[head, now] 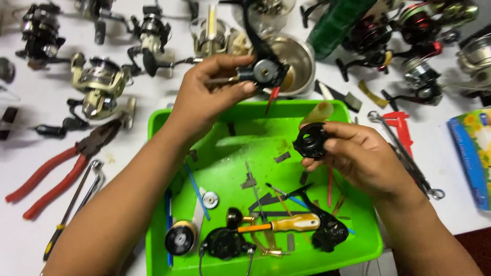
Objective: The person disassembles a fishing reel, removes a small component, and cleans it using a brush dipped in a liquid solution. The workspace is cluttered with various fishing reels and tools, and the person works over a green tray to collect parts.
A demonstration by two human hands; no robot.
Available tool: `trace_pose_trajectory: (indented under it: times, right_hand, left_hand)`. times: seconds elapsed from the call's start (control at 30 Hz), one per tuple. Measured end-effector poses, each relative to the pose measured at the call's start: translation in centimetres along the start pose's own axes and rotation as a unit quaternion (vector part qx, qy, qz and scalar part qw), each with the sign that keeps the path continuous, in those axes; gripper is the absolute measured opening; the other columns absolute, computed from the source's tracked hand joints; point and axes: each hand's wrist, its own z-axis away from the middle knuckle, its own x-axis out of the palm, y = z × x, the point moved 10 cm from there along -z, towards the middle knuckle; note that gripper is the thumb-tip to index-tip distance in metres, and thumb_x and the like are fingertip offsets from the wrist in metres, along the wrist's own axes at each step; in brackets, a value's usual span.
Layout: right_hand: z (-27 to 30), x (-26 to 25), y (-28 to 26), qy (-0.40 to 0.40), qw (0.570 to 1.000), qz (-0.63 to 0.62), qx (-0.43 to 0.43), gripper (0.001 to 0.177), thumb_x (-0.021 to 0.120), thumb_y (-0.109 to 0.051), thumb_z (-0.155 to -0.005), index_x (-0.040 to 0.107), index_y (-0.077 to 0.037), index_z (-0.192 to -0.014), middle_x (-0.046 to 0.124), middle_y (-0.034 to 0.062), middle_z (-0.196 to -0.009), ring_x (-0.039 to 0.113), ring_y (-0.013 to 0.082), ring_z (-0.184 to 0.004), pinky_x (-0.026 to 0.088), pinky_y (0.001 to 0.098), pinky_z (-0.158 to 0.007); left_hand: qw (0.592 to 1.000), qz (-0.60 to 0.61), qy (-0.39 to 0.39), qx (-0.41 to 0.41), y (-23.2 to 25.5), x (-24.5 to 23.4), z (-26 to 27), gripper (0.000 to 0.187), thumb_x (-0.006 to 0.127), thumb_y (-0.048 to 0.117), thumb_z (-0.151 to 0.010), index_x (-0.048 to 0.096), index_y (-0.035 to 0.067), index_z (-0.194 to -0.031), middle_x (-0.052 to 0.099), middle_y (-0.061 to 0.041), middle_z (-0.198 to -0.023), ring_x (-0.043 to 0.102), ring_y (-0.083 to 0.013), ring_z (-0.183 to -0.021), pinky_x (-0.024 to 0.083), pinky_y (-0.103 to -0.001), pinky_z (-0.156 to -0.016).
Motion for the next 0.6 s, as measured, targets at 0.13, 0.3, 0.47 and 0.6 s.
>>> trace_pose_trajectory:
  times: [0.13, 0.3, 0.47, 0.6]
  right_hand:
    - [0.1, 1.6, 0.8, -0.022, 0.996, 0.092, 0.004, 0.031, 0.060, 0.000, -0.095, 0.067, 0.011, -0.124, 0.078, 0.0286, -0.096, 0.081, 0.0417, -0.081, 0.070, 0.0455, -0.075]
    - [0.4, 3.5, -2.0, 0.039, 0.933, 0.359, 0.009, 0.035, 0.069, -0.010, -0.091, 0.077, 0.000, -0.124, 0.080, 0.0096, -0.109, 0.085, 0.0223, -0.076, 0.064, 0.0263, -0.063]
    - [-0.4, 5.0, -2.6, 0.006, 0.836, 0.545, -0.063, 0.031, 0.069, -0.027, -0.092, 0.082, -0.021, -0.120, 0.083, -0.0003, -0.101, 0.072, 0.0099, -0.080, 0.050, 0.0256, -0.070]
    - [-0.8, 6.2, -1.5, -0.055, 0.776, 0.614, -0.135, 0.032, 0.069, -0.029, -0.092, 0.079, -0.021, -0.122, 0.082, -0.0012, -0.114, 0.074, 0.0178, -0.102, 0.051, 0.0333, -0.093]
  left_hand:
    - [1.000, 0.021, -0.004, 0.015, 1.4, -0.3, -0.2, 0.039, 0.083, 0.023, -0.085, 0.069, 0.017, -0.122, 0.075, 0.000, -0.114, 0.071, -0.0117, -0.101, 0.060, -0.023, -0.088]
    - [0.999, 0.043, -0.014, 0.008, 5.0, -1.0, 1.0, 0.035, 0.081, 0.016, -0.090, 0.070, 0.014, -0.123, 0.074, 0.002, -0.101, 0.063, -0.0034, -0.086, 0.052, -0.018, -0.073]
    - [0.999, 0.037, 0.019, -0.004, 5.5, -3.3, 2.6, 0.033, 0.081, 0.012, -0.089, 0.070, 0.012, -0.120, 0.076, -0.003, -0.109, 0.069, -0.0065, -0.091, 0.061, -0.021, -0.083]
    - [0.998, -0.015, 0.052, -0.039, 6.4, -4.9, 4.2, 0.033, 0.080, 0.015, -0.088, 0.071, 0.013, -0.119, 0.074, -0.001, -0.098, 0.070, -0.0054, -0.086, 0.064, -0.019, -0.082]
